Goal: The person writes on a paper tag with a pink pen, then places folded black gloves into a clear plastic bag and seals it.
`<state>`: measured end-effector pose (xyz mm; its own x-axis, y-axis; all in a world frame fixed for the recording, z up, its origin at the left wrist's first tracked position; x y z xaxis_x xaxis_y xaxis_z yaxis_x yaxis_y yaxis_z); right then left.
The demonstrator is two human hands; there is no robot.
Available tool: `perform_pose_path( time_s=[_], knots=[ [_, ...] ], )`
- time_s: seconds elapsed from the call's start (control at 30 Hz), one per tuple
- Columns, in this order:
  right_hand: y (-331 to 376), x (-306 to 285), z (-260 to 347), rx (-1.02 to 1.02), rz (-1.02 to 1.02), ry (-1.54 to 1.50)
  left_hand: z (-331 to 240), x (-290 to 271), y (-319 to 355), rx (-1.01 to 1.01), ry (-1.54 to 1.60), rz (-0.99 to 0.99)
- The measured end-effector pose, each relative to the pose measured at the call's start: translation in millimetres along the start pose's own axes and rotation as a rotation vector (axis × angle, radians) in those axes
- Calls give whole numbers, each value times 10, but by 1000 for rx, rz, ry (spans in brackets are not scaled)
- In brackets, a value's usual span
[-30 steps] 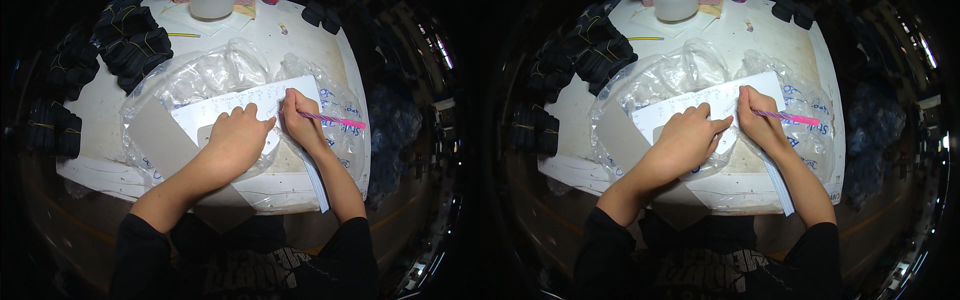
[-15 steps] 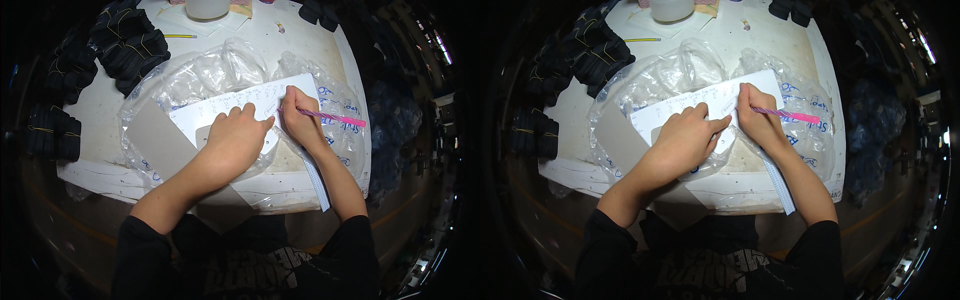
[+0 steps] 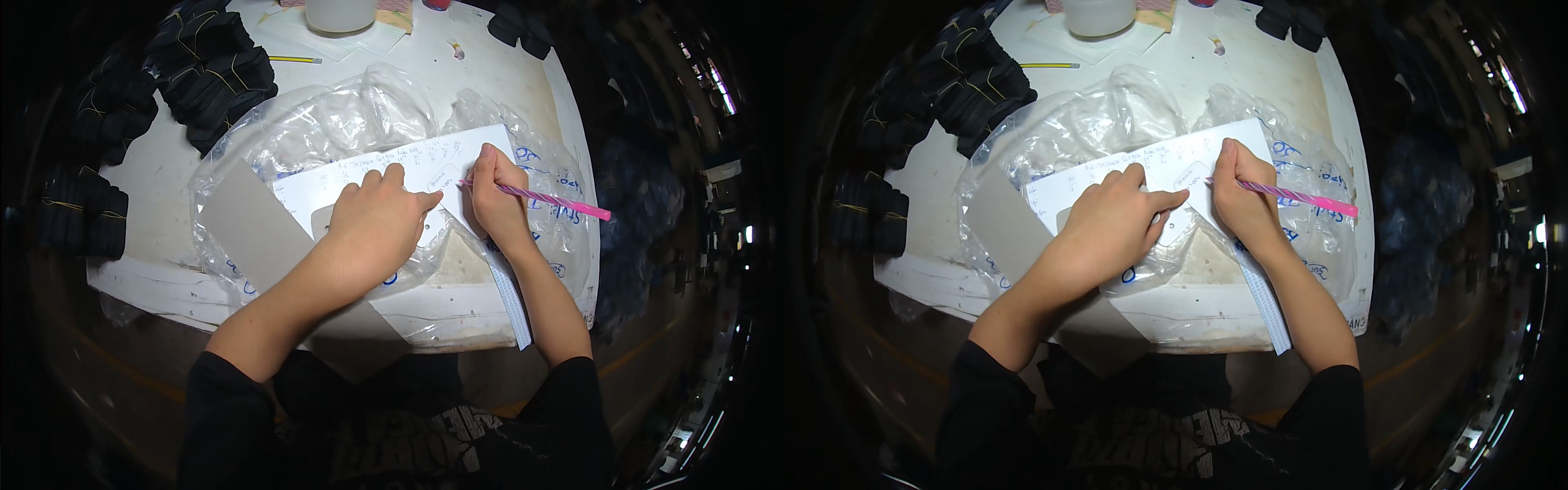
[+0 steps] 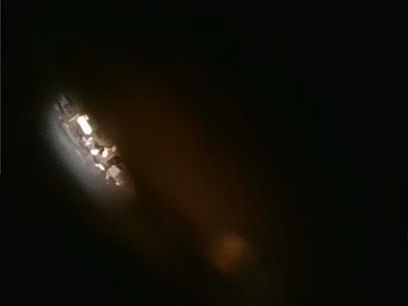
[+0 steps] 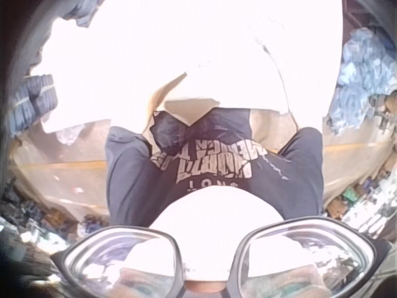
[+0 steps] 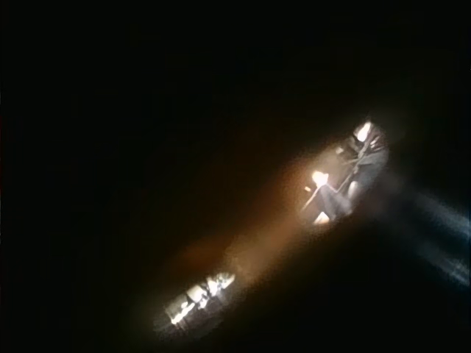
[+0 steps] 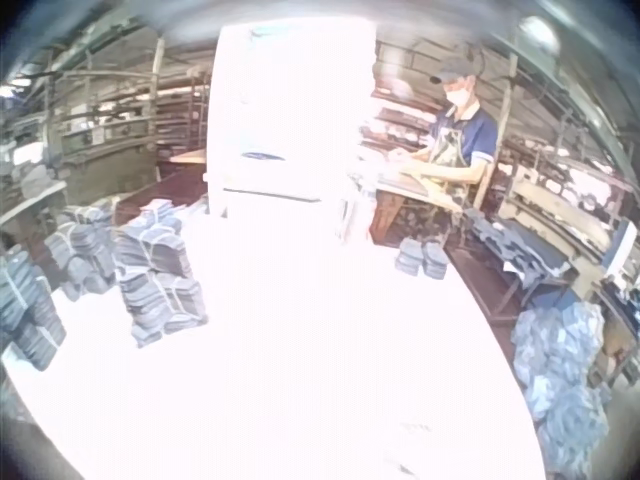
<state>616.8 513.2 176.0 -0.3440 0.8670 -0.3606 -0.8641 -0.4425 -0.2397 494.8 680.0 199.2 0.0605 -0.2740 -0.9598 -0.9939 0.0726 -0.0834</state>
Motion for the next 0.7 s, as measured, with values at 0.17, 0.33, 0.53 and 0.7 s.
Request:
perform_pose_path(
  time_s=[0.17,0.33,0.53,0.7],
  knots=[
    [15,-36,-37,22,78,7,12,10,-7,-9,-2,-10],
    [12,-27,-46,32,182,56,10,4,-9,-6,-14,7],
    [-21,-2,-44,-10,178,108,1,-11,-9,-2,-13,10],
    [-13,-6,-36,21,172,98,13,-12,-11,3,0,4]
  ],
)
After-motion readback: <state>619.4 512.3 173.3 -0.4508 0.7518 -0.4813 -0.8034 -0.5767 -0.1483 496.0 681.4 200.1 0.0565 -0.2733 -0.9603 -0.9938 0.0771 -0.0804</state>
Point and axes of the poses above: each hand's wrist, its own y-axis away from the middle knuckle, its own x-axis out of the palm, z = x × y, the point moved 1 cm from there along -y, towards the middle knuckle, and after that the axes turned 8 degrees about -y, right-handed, at the moved point
